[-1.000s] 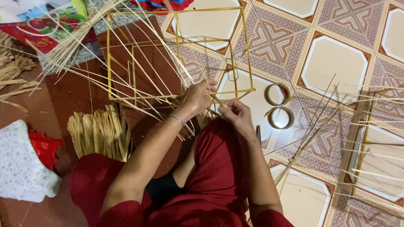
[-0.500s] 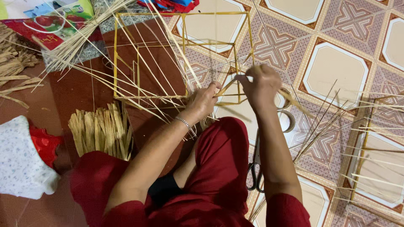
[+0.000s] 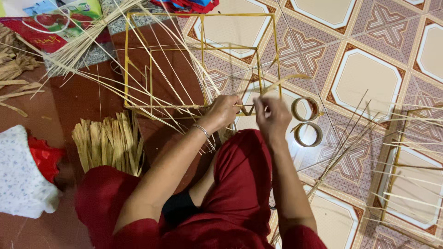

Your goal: The person sits on the floor and weaves thin bamboo strips onto a rectangular bamboo frame, threading and tightening each strip by hand around the frame bars. They occasionally pick up new strips from a bundle beside them and continue weaving them into the frame.

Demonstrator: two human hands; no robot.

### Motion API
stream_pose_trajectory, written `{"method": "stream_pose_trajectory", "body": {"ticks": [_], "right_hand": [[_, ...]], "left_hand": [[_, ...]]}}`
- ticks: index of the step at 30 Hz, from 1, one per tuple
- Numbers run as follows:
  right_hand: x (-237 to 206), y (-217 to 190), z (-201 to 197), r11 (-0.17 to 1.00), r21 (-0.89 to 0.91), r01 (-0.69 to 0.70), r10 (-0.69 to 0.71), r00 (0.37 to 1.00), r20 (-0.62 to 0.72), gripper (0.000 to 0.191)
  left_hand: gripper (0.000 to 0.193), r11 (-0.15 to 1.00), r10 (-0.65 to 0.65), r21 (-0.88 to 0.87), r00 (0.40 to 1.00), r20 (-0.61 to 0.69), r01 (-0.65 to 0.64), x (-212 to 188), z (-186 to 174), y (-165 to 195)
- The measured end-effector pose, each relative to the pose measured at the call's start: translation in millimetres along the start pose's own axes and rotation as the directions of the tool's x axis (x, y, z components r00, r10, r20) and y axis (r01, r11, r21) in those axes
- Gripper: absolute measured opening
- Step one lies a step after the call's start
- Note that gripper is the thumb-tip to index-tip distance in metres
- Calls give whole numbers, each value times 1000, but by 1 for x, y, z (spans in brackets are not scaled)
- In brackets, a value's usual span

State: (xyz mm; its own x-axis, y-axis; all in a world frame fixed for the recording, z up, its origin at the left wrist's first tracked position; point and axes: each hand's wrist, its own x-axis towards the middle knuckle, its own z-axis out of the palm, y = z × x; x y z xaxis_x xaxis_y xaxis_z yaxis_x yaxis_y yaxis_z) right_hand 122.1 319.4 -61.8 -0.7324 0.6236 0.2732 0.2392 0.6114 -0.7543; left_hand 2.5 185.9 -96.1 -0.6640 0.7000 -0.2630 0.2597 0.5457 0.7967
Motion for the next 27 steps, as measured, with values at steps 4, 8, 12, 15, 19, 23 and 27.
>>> {"method": "stream_pose_trajectory", "body": {"ticks": [4, 8, 12, 15, 19, 23, 27], "right_hand": [[-44, 7, 10, 952, 3, 306, -306, 952, -17, 24], [-60, 19, 12, 937, -171, 303, -288, 951, 111, 27], [-79, 37, 3, 961, -259, 95, -35, 974, 225, 15], [-74, 55, -17, 956, 259, 141, -164, 984, 72, 14], [-39, 66, -50, 342, 869, -358, 335, 910, 243, 30], [11, 48, -49, 32, 898, -439, 359, 843, 400, 29], [44, 31, -32, 63, 849, -524, 339, 812, 476, 31]], "left_hand": [[16, 999, 25, 24, 999, 35, -26, -1, -10, 7], [30, 983, -169, -47, 973, 160, 178, -10, -15, 18], [37, 1000, 13, -13, 1000, 13, -13, -15, -16, 22], [33, 986, 164, -17, 982, -91, -167, -17, -17, 22], [31, 997, 71, -5, 997, -27, -71, -27, -20, 25], [25, 993, -102, 58, 994, 43, 99, -26, -23, 34], [25, 998, 39, 55, 999, -29, -38, -26, -23, 34]]}}
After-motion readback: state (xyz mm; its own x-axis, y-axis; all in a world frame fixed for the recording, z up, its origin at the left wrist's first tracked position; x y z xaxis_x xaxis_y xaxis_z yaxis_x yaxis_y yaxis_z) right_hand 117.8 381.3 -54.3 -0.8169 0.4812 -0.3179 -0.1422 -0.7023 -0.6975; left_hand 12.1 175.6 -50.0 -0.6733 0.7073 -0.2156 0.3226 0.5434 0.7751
